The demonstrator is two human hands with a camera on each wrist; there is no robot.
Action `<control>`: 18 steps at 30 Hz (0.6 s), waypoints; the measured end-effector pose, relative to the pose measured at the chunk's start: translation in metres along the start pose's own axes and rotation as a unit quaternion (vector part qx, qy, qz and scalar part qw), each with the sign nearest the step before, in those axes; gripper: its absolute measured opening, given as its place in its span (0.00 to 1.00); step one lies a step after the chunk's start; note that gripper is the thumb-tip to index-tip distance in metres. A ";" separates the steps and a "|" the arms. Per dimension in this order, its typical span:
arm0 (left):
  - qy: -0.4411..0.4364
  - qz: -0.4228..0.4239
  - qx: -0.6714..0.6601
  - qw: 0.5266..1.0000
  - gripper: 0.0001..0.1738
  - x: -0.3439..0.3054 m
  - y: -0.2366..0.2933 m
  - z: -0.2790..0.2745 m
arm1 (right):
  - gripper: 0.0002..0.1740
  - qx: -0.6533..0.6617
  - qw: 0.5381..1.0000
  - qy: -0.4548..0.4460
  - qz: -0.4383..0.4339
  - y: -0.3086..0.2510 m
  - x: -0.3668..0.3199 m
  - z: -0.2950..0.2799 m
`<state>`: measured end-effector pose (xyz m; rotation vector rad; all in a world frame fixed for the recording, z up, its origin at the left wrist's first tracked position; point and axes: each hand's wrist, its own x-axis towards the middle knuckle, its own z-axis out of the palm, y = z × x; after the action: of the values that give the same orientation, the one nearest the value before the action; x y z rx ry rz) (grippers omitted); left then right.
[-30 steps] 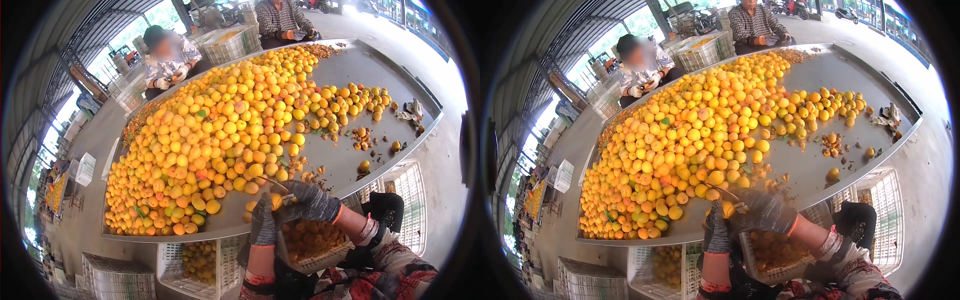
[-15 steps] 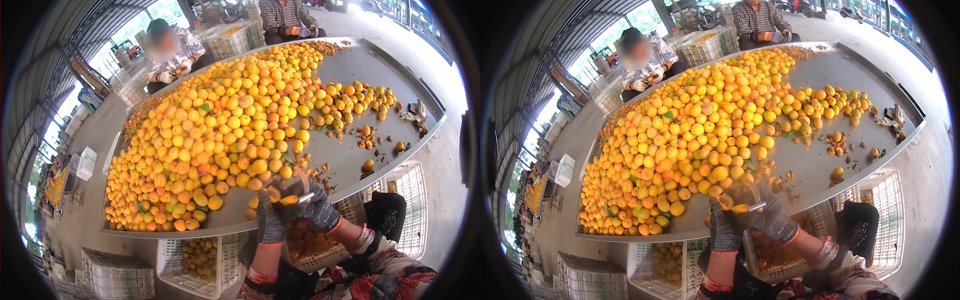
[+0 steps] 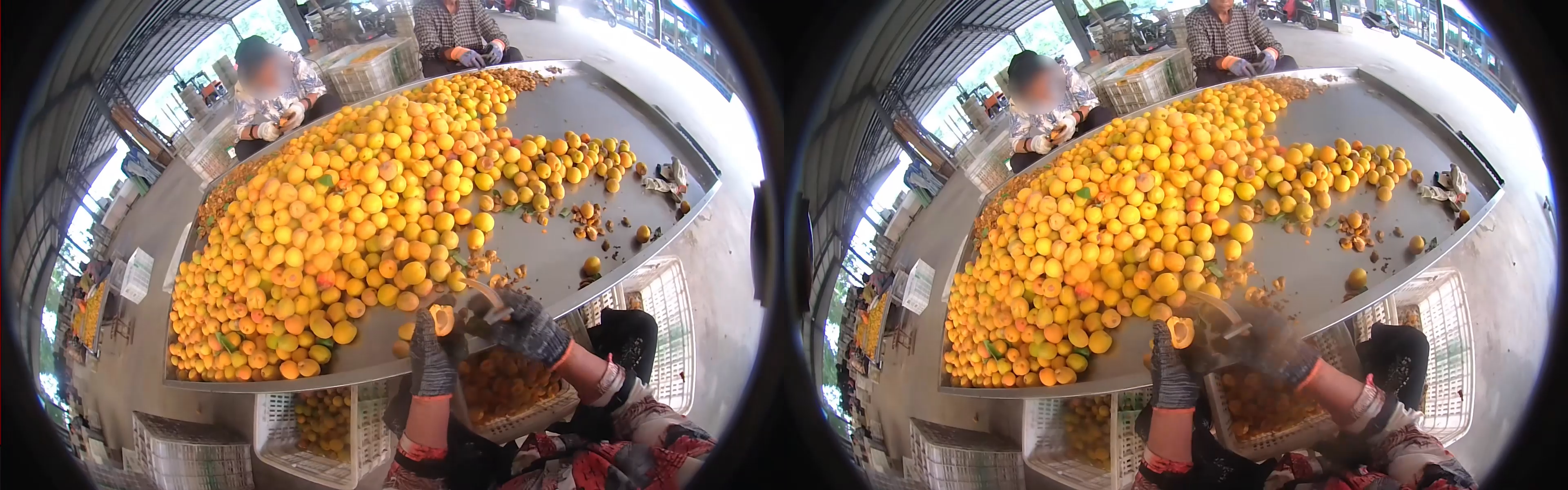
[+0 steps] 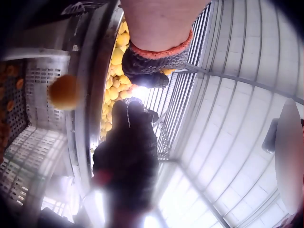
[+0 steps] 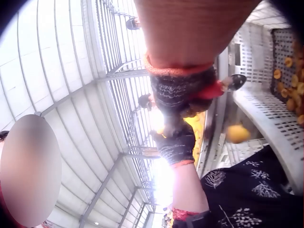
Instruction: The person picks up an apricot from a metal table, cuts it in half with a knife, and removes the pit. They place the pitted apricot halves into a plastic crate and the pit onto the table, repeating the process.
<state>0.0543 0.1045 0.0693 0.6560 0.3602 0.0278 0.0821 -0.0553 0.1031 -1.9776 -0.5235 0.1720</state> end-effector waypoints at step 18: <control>0.081 0.020 0.075 0.994 0.27 0.019 -0.013 -0.013 | 0.16 -0.058 0.993 -0.026 -0.101 0.006 0.037 0.035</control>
<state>0.0668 0.1046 0.0454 0.8128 0.5089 0.0925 0.1052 -0.0127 0.0862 -2.0220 -0.7788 0.0680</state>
